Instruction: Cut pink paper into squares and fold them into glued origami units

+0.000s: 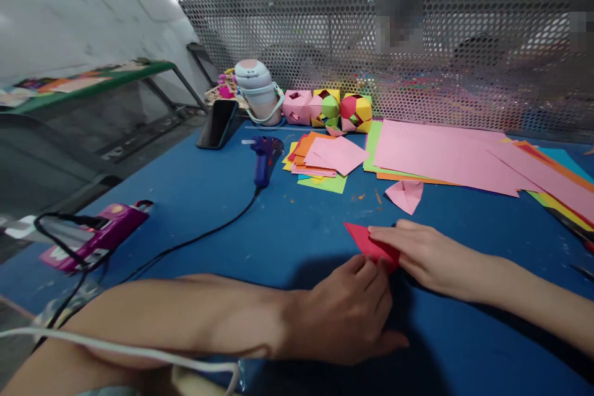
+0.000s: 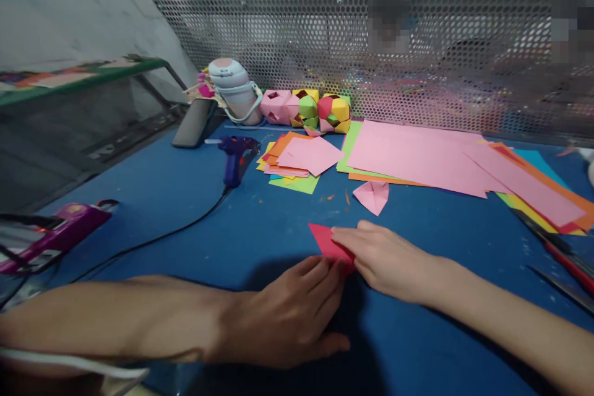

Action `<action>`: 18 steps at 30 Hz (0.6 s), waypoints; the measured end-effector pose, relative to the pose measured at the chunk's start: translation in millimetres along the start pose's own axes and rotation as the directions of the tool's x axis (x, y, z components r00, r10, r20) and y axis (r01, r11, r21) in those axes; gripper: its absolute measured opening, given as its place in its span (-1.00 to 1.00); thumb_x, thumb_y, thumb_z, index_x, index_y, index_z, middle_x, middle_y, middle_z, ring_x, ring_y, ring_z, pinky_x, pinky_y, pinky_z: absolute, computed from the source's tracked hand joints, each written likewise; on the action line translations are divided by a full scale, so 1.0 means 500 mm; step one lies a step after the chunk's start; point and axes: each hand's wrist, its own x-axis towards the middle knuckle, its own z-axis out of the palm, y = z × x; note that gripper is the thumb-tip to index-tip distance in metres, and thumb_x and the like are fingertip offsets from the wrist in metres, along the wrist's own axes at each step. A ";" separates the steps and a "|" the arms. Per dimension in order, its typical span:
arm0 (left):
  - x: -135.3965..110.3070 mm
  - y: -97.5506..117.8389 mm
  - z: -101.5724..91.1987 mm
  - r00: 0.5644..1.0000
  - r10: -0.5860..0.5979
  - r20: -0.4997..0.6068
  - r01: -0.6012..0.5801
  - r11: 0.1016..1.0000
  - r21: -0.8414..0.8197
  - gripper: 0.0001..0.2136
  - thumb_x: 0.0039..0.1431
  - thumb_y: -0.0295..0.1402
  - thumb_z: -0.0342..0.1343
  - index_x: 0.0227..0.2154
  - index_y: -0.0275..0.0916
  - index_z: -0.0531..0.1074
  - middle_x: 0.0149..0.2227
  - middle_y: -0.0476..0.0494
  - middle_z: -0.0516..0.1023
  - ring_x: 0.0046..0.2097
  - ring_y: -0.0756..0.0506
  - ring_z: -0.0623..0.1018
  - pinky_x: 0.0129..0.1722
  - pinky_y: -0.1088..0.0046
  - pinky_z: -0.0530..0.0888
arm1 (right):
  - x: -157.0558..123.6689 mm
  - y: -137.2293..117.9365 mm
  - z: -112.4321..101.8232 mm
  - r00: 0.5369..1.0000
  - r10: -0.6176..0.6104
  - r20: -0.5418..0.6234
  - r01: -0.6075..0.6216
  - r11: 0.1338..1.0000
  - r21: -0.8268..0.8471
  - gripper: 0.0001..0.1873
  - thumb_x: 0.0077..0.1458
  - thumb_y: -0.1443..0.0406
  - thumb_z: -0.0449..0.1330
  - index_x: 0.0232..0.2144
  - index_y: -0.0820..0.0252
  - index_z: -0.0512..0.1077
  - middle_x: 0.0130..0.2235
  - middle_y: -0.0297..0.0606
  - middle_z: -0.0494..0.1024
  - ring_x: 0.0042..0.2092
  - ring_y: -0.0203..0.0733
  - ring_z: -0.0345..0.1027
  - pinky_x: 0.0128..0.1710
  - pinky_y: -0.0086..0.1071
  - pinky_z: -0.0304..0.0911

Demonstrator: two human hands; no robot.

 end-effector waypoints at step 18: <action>0.000 0.001 0.004 1.000 -0.026 0.018 0.025 0.999 0.034 -0.58 0.28 -0.15 -0.16 -0.37 -0.40 0.45 -0.26 -0.36 0.54 -0.20 -0.22 0.49 -0.26 0.27 0.41 | -0.057 0.031 -0.044 0.996 0.013 0.086 0.012 0.956 -0.292 -0.56 0.10 0.50 -0.02 0.01 0.16 0.36 -0.35 -0.23 0.53 -0.37 -0.23 0.33 -0.32 -0.36 0.15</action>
